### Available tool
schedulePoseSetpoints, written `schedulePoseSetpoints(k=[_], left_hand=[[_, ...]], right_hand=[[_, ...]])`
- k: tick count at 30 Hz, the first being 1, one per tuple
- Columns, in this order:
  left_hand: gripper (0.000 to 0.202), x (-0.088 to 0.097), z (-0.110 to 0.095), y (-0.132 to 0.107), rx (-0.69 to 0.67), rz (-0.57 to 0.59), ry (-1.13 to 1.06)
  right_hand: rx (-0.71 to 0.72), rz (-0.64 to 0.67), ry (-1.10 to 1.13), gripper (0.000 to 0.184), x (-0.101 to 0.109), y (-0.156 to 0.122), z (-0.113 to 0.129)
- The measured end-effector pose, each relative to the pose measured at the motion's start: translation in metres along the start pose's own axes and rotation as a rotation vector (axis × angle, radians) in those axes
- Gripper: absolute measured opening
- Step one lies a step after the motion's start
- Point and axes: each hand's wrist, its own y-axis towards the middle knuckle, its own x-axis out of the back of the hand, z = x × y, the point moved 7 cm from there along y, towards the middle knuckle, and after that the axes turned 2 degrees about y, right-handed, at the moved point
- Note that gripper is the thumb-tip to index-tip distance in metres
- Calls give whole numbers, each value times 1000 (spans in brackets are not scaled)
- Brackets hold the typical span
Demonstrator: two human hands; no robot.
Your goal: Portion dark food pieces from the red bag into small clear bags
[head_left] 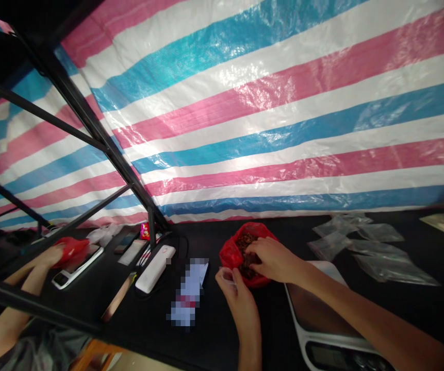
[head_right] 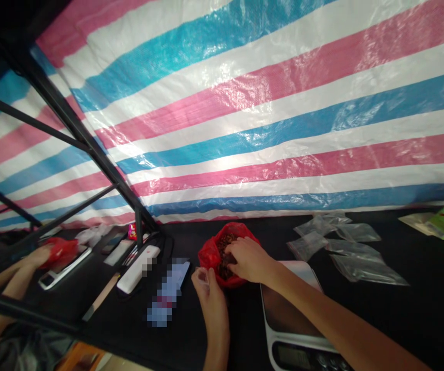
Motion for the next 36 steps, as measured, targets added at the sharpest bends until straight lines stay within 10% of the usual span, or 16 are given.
schedulePoseSetpoints(k=[7,13,20,36], left_hand=[[26,28,-40,15,-203,-177,304],[12,-46,-70,65,-169,511,390],[22,-89,-64,77,-250,736,498],[42,-78,-52,62,-461,698,484]], right_hand=[[-32,26,185,16,14,1,-11],[-80,-102,262,26,65,-5,-29],[-28,-151,296,22,99,-10,-25],[28,-76,4,25,84,-11,15]])
